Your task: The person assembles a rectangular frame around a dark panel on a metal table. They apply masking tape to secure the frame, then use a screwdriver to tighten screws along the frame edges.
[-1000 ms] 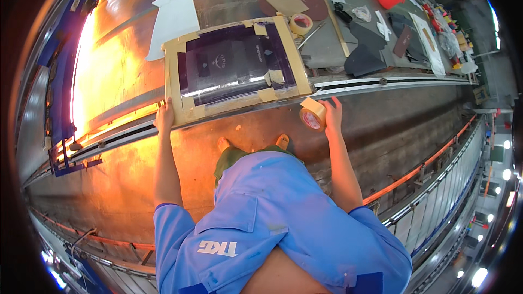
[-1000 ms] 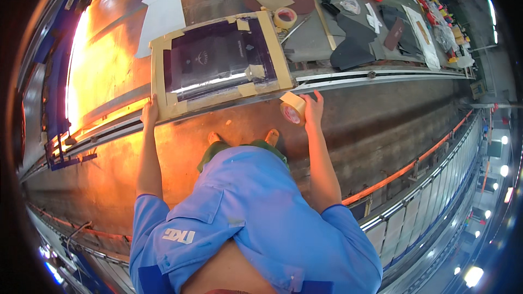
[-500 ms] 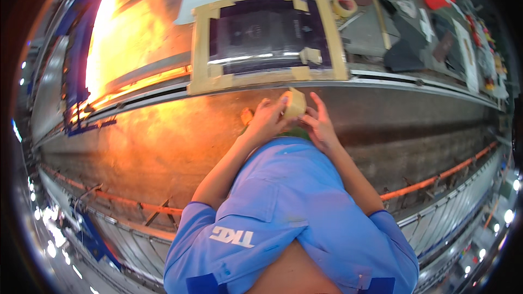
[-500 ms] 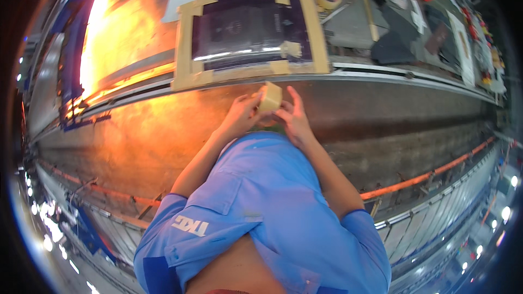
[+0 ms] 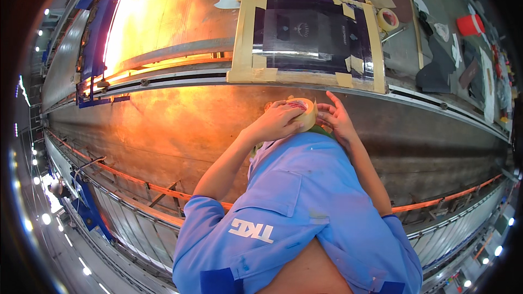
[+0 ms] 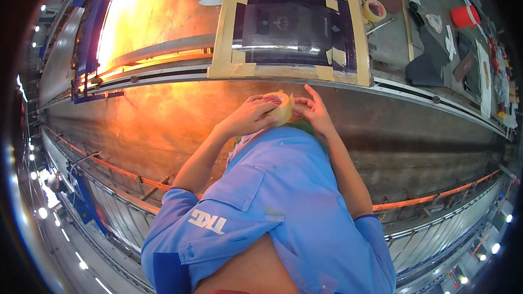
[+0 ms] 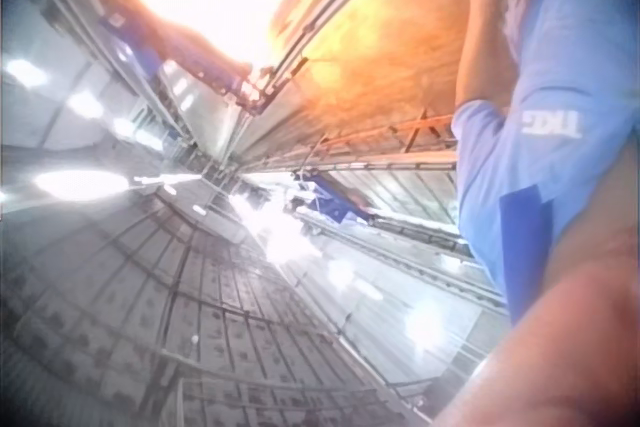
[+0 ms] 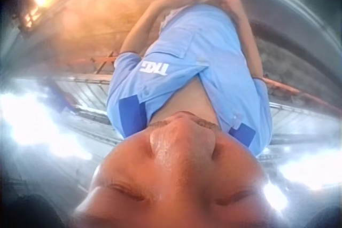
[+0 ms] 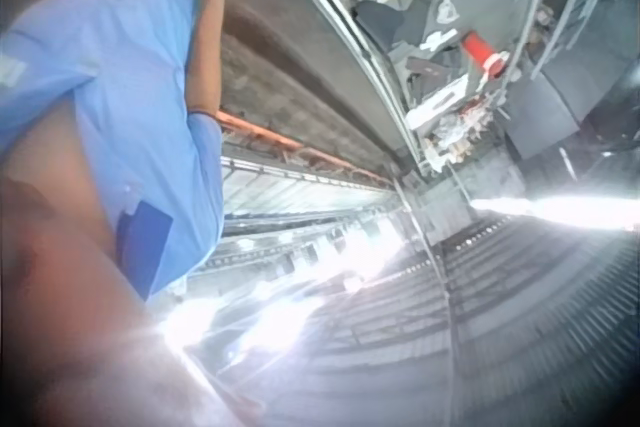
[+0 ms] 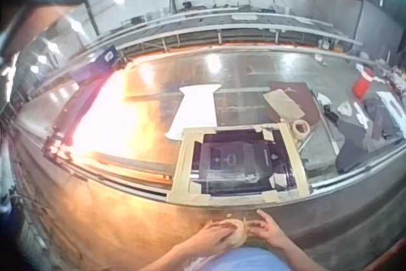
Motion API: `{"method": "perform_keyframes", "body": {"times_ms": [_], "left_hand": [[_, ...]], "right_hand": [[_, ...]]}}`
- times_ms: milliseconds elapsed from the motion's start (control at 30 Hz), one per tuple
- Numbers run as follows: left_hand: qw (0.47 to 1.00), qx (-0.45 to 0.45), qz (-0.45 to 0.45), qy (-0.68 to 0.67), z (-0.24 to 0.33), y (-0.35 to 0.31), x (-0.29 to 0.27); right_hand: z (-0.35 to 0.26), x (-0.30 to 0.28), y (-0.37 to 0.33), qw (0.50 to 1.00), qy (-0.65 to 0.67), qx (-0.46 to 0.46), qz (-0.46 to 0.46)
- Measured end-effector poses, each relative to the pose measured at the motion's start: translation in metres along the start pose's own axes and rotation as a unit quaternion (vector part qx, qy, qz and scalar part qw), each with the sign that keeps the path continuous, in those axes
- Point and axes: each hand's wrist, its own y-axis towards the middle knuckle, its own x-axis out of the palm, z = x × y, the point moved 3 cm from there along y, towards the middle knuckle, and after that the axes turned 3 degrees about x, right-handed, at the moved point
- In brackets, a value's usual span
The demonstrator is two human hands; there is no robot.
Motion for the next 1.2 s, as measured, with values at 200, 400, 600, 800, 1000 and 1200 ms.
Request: {"method": "perform_keyframes", "body": {"times_ms": [200, 400, 600, 800, 1000, 1200], "left_hand": [[1.0, -0.009, -0.007, -0.028, -0.02, -0.018, -0.016], [0.998, -0.028, 0.026, -0.052, -0.041, -0.041, -0.019], [0.981, -0.144, -0.007, -0.128, -0.045, -0.044, -0.04], [0.951, -0.237, 0.041, -0.193, -0.066, -0.067, -0.056], [0.904, -0.198, 0.33, -0.187, -0.178, -0.114, -0.126], [0.829, -0.337, 0.365, 0.257, -0.265, -0.062, -0.173]], "right_hand": [[0.016, 0.02, 0.016, 0.998, -0.031, -0.023, 0.045], [0.033, 0.037, 0.018, 0.995, -0.07, -0.023, 0.066], [0.019, 0.038, 0.033, 0.986, -0.159, -0.025, 0.032], [-0.019, 0.058, 0.04, 0.938, -0.343, -0.041, 0.01], [-0.055, 0.105, 0.09, 0.845, -0.484, -0.228, 0.003], [-0.03, 0.158, 0.144, 0.741, -0.577, -0.343, 0.032]]}}
